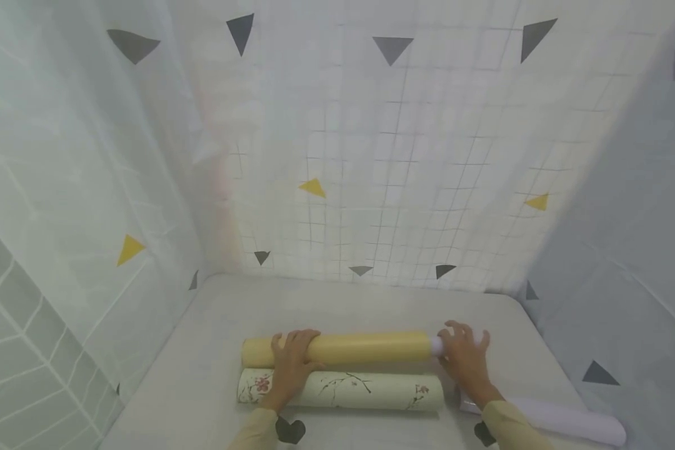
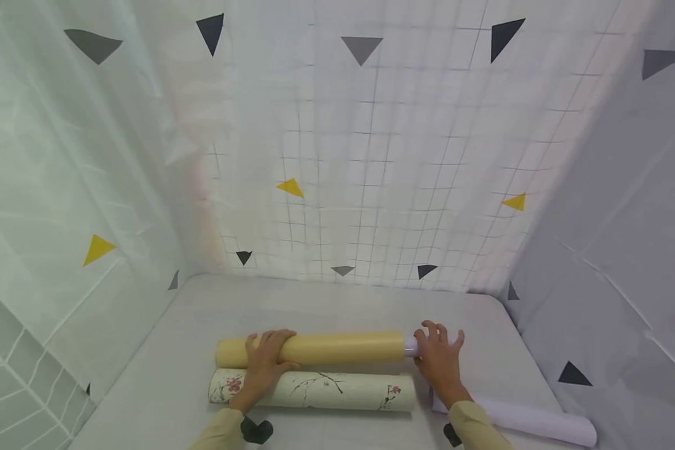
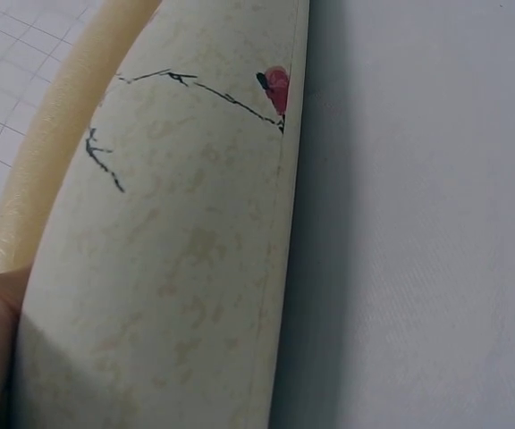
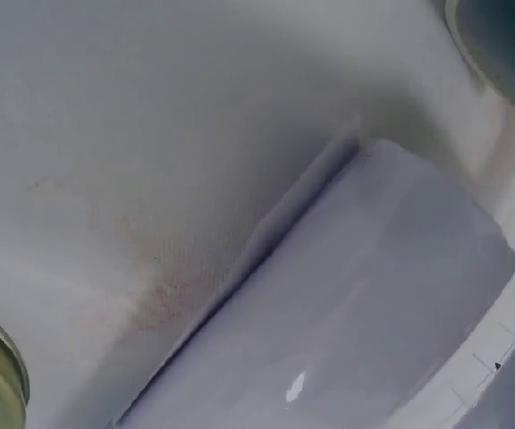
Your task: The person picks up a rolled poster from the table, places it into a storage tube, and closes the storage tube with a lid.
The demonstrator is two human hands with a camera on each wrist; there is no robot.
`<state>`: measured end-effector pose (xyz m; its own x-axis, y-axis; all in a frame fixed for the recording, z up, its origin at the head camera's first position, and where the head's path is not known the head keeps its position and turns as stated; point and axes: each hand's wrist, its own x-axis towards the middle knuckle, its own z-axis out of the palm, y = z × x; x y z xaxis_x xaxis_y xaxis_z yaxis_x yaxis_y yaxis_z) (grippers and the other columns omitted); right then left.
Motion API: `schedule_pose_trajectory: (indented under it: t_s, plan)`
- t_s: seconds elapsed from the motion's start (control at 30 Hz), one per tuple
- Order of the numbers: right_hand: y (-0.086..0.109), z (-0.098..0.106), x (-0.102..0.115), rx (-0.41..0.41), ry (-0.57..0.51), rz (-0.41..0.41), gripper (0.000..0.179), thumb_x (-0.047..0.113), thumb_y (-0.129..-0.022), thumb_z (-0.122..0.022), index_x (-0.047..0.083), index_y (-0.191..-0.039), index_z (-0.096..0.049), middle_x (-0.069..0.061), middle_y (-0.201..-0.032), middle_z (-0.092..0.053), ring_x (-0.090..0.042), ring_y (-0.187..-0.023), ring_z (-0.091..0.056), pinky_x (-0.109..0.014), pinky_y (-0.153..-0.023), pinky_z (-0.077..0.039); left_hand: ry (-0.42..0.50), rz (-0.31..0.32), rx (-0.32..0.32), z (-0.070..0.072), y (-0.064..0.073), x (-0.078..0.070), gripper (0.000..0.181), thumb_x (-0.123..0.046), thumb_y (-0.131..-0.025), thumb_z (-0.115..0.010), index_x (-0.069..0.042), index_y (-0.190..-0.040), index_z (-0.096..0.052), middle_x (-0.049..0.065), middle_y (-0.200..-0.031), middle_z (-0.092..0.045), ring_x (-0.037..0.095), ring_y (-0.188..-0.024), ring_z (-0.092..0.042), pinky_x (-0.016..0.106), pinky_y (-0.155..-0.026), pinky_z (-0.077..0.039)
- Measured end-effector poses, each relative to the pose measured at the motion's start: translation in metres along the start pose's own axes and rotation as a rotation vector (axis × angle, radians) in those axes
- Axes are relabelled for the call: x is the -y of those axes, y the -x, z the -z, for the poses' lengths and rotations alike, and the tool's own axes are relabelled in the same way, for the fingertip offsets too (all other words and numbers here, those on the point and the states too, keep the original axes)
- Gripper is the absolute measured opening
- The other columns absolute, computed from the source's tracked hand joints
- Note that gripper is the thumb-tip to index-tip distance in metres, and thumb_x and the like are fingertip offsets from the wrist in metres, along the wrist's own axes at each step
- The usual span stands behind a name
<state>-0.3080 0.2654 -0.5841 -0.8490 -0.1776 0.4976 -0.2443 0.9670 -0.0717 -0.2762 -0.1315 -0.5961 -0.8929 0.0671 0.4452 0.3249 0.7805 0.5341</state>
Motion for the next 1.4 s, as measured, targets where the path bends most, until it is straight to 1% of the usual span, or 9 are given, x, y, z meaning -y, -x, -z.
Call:
schedule_pose_trajectory:
  t_s: [0.13,0.23,0.4,0.47,0.6,0.7,0.97,1.23,1.4]
  plan:
    - [0.000,-0.001,0.000,-0.016,0.004,0.047,0.052,0.015,-0.064,-0.093,0.009,-0.109,-0.068,-0.022,-0.133,-0.064,-0.049,-0.125,-0.056,-0.087,-0.106,-0.025,0.010,-0.004,-0.001,0.000,0.000,-0.001,0.069,-0.032,-0.070,-0.088,-0.015,-0.132,-0.063,0.002,-0.133,-0.069,0.027,-0.125,-0.057,0.071,-0.119,-0.013]
    - [0.000,-0.001,-0.003,-0.028,0.001,0.052,0.060,0.014,-0.062,-0.094,0.008,-0.115,-0.067,-0.022,-0.134,-0.063,-0.049,-0.124,-0.055,-0.087,-0.105,-0.025,-0.009,-0.004,0.003,0.002,0.000,-0.002,0.069,-0.033,-0.071,-0.088,-0.015,-0.132,-0.063,0.002,-0.133,-0.069,0.027,-0.125,-0.057,0.071,-0.119,-0.015]
    - [0.003,-0.005,-0.014,-0.019,-0.006,-0.021,0.060,0.001,-0.066,-0.084,0.004,-0.122,-0.064,-0.026,-0.135,-0.060,-0.052,-0.124,-0.052,-0.089,-0.102,-0.027,-0.018,0.003,0.008,0.002,0.000,-0.002,0.069,-0.033,-0.072,-0.088,-0.015,-0.134,-0.063,0.001,-0.134,-0.069,0.025,-0.126,-0.056,0.069,-0.120,-0.014]
    - [0.006,-0.006,-0.017,-0.019,-0.015,-0.055,0.056,-0.002,-0.067,-0.079,0.003,-0.120,-0.064,-0.027,-0.133,-0.060,-0.054,-0.121,-0.053,-0.088,-0.097,-0.032,-0.021,0.000,0.007,0.001,0.000,-0.002,0.069,-0.033,-0.072,-0.087,-0.016,-0.134,-0.062,0.000,-0.134,-0.069,0.025,-0.126,-0.056,0.069,-0.120,-0.014]
    - [0.009,-0.002,-0.015,-0.036,-0.051,-0.059,0.050,-0.006,-0.067,-0.078,-0.002,-0.115,-0.065,-0.029,-0.126,-0.063,-0.054,-0.109,-0.060,-0.075,-0.081,-0.051,-0.026,-0.009,0.006,0.000,0.001,-0.001,0.070,-0.034,-0.071,-0.087,-0.015,-0.134,-0.063,0.001,-0.134,-0.069,0.026,-0.126,-0.056,0.070,-0.119,-0.015]
    - [0.009,0.002,-0.008,-0.026,-0.067,-0.031,0.051,-0.008,-0.066,-0.080,-0.003,-0.114,-0.065,-0.028,-0.123,-0.064,-0.050,-0.104,-0.064,-0.062,-0.072,-0.057,-0.022,-0.010,-0.002,0.000,0.001,0.000,0.070,-0.034,-0.069,-0.088,-0.015,-0.132,-0.063,0.001,-0.133,-0.070,0.027,-0.125,-0.057,0.071,-0.118,-0.016]
    - [0.004,0.005,0.004,0.078,-0.198,-0.035,0.057,-0.007,-0.072,-0.081,-0.001,-0.125,-0.060,-0.024,-0.132,-0.059,-0.044,-0.118,-0.060,-0.060,-0.091,-0.059,-0.019,-0.002,0.013,0.003,-0.001,-0.002,0.068,-0.033,-0.072,-0.087,-0.017,-0.133,-0.063,0.001,-0.134,-0.069,0.026,-0.127,-0.057,0.069,-0.120,-0.014]
    - [0.002,-0.001,0.010,0.116,-0.281,-0.016,0.060,-0.004,-0.075,-0.082,-0.001,-0.129,-0.058,-0.025,-0.132,-0.059,-0.045,-0.117,-0.061,-0.062,-0.099,-0.054,-0.026,-0.013,-0.013,0.002,0.000,-0.003,0.068,-0.032,-0.071,-0.088,-0.016,-0.133,-0.064,0.001,-0.132,-0.070,0.026,-0.124,-0.058,0.070,-0.119,-0.017]
    - [0.003,-0.002,0.008,0.231,-0.399,-0.007,0.067,0.005,-0.078,-0.084,0.003,-0.138,-0.053,-0.020,-0.141,-0.055,-0.042,-0.126,-0.059,-0.062,-0.107,-0.050,-0.028,-0.033,-0.039,-0.001,0.000,0.000,0.069,-0.030,-0.069,-0.089,-0.015,-0.132,-0.064,0.001,-0.130,-0.071,0.026,-0.123,-0.058,0.071,-0.118,-0.018]
